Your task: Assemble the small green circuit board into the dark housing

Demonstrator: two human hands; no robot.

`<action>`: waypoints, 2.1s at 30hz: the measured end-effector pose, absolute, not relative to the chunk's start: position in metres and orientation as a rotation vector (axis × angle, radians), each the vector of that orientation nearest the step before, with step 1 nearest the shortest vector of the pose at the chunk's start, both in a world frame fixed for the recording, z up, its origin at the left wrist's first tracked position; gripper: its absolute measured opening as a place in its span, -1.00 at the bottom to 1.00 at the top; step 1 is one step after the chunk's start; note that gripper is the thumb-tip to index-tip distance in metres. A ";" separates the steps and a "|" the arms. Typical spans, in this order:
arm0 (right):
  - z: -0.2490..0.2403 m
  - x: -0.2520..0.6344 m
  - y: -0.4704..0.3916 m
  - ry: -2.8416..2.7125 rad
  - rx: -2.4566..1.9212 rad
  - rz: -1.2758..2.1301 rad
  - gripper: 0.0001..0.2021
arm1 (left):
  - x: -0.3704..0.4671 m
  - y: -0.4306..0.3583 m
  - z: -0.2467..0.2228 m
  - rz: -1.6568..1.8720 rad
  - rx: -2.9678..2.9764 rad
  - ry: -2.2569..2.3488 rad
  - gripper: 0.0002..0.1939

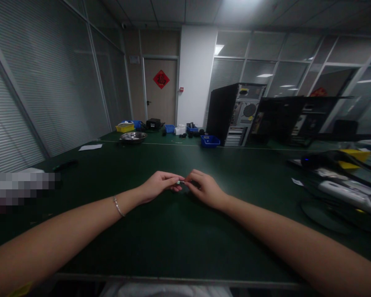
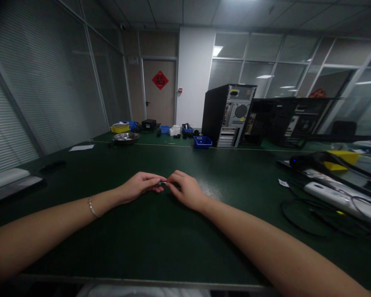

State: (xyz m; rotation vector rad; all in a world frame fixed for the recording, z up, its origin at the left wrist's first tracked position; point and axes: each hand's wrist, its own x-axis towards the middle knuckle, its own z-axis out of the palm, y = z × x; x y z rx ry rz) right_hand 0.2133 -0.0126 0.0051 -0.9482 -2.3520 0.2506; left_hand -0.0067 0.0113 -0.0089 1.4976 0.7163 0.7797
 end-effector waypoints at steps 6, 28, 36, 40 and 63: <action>0.004 0.214 -0.011 -2.332 -0.908 0.303 -0.90 | -0.008 0.013 -0.009 0.761 1.444 0.683 -0.67; 0.003 0.215 -0.008 -2.292 -0.901 0.308 -0.91 | -0.006 0.011 -0.001 0.773 1.716 0.798 -0.74; 0.010 0.215 -0.010 -2.329 -0.871 0.333 -0.92 | -0.008 0.002 0.010 0.553 2.332 0.805 -0.75; 0.011 0.215 -0.010 -2.337 -0.880 0.333 -0.92 | -0.006 0.003 0.009 0.558 2.490 0.779 -0.74; 0.026 0.227 -0.012 -2.721 -0.707 0.485 -0.74 | -0.012 -0.005 0.026 0.303 2.723 0.890 -0.47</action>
